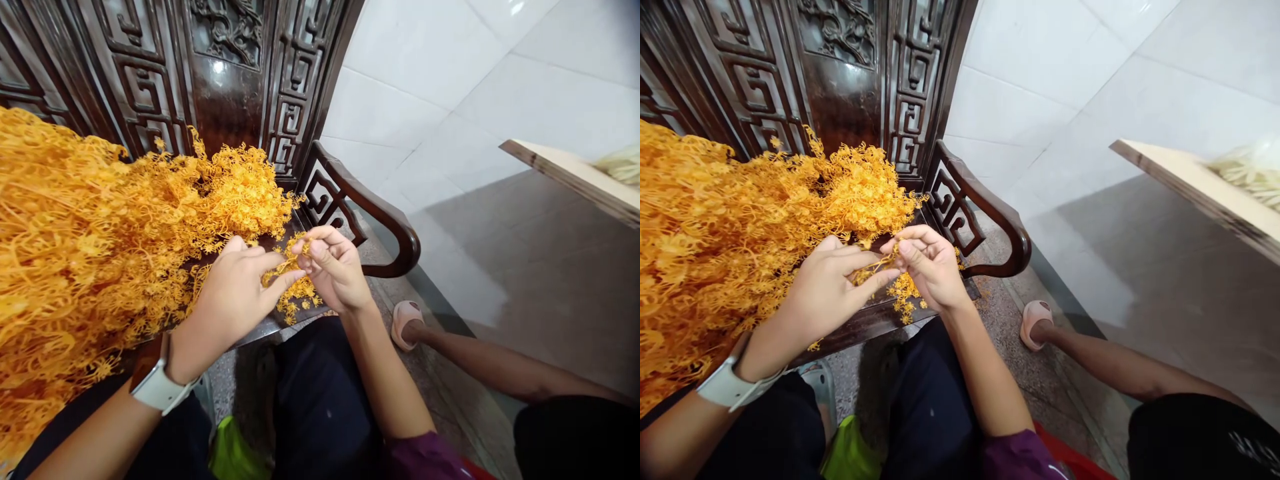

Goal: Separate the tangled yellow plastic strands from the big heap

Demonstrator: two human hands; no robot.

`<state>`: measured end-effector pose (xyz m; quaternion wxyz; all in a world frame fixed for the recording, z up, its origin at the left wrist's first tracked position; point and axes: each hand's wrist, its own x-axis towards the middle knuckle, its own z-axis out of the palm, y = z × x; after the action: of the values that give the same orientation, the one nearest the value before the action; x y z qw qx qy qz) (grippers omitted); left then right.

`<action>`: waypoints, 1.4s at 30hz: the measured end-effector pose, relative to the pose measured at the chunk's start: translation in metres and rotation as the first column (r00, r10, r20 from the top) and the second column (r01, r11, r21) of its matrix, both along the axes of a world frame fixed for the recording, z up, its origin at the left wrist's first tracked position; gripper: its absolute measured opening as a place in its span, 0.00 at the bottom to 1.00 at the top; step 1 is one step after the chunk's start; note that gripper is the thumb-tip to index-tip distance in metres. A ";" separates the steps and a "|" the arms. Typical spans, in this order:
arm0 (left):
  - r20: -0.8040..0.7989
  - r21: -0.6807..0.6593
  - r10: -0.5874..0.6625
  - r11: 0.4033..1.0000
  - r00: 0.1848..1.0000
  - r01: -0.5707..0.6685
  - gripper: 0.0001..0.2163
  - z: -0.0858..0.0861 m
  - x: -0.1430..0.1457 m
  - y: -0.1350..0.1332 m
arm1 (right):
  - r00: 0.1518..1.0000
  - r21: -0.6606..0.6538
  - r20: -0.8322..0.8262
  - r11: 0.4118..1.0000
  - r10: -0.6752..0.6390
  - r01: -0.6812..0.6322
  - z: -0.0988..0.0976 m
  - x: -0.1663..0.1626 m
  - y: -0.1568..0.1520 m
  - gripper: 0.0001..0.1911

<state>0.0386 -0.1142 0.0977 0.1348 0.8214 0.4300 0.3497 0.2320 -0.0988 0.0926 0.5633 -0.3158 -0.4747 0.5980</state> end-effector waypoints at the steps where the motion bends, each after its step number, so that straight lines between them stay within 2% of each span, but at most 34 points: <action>1: 0.028 0.010 -0.006 1.000 1.000 0.006 0.17 -0.001 0.001 -0.001 | 1.000 -0.017 -0.008 1.000 0.013 -0.013 0.001 0.001 0.000 0.13; 5: 0.162 -0.023 0.044 0.999 0.986 -0.041 0.09 -0.003 0.003 -0.004 | 0.997 -0.075 -0.054 0.996 0.051 -0.055 0.001 0.004 0.001 0.16; 8: 0.207 -0.042 0.070 0.997 0.976 -0.062 0.14 -0.006 0.004 -0.006 | 0.993 -0.099 -0.100 0.992 0.066 -0.076 -0.001 0.004 0.001 0.20; 11: 0.184 0.028 0.024 0.999 0.983 -0.030 0.13 -0.007 0.005 -0.009 | 0.991 -0.088 -0.113 0.992 0.078 -0.088 -0.002 0.004 -0.001 0.22; 15: 0.041 0.151 -0.050 0.988 0.998 0.044 0.12 -0.004 0.000 -0.010 | 0.993 -0.019 -0.033 0.993 0.114 -0.114 -0.001 0.009 -0.004 0.19; 19: -0.290 0.232 -0.052 0.965 0.955 0.123 0.11 0.001 -0.006 -0.009 | 0.962 0.151 0.257 0.979 0.095 -0.137 0.003 0.018 -0.007 0.09; 22: -0.450 0.199 -0.095 0.959 0.888 0.203 0.10 -0.002 -0.006 -0.008 | 0.839 0.205 0.535 0.948 0.099 -0.242 0.005 0.021 -0.008 0.06; 26: -0.467 0.031 -0.229 0.961 0.854 0.274 0.09 -0.018 -0.002 -0.007 | 0.526 0.210 0.850 0.887 0.042 -0.411 0.006 0.017 -0.011 0.07; 29: -0.450 -0.052 -0.302 0.948 0.840 0.314 0.07 -0.028 -0.003 -0.007 | 0.283 0.166 0.959 0.862 -0.027 -0.479 0.005 0.016 -0.014 0.14; 31: -0.483 -0.059 -0.311 0.944 0.819 0.323 0.06 -0.028 -0.006 -0.005 | 0.198 0.148 0.978 0.868 -0.059 -0.474 0.003 0.021 -0.012 0.14; 33: -0.549 -0.056 -0.284 0.951 0.786 0.304 0.08 -0.022 -0.012 -0.002 | 0.240 0.174 0.968 0.890 -0.075 -0.423 -0.002 0.033 -0.005 0.11; 35: -0.613 -0.055 -0.214 0.972 0.761 0.230 0.10 -0.014 -0.017 0.002 | 0.378 0.217 0.922 0.923 -0.087 -0.317 -0.012 0.048 0.007 0.08; 37: -0.606 -0.071 -0.155 0.987 0.780 0.142 0.11 -0.005 -0.019 0.007 | 0.545 0.234 0.830 0.960 -0.116 -0.153 -0.024 0.065 0.020 0.07; 39: -0.509 -0.129 -0.153 0.986 0.847 0.101 0.15 0.001 -0.019 0.010 | 0.689 0.190 0.711 0.982 -0.137 -0.001 -0.038 0.080 0.033 0.10; 42: -0.250 -0.260 -0.188 0.958 0.950 0.121 0.18 0.006 -0.017 0.011 | 0.792 0.108 0.580 0.982 -0.190 0.156 -0.056 0.095 0.049 0.13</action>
<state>0.0211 -0.1031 0.1038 0.2007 0.8703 0.4176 0.1671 0.3273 -0.0496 0.0368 0.4498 -0.5116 -0.6107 0.4038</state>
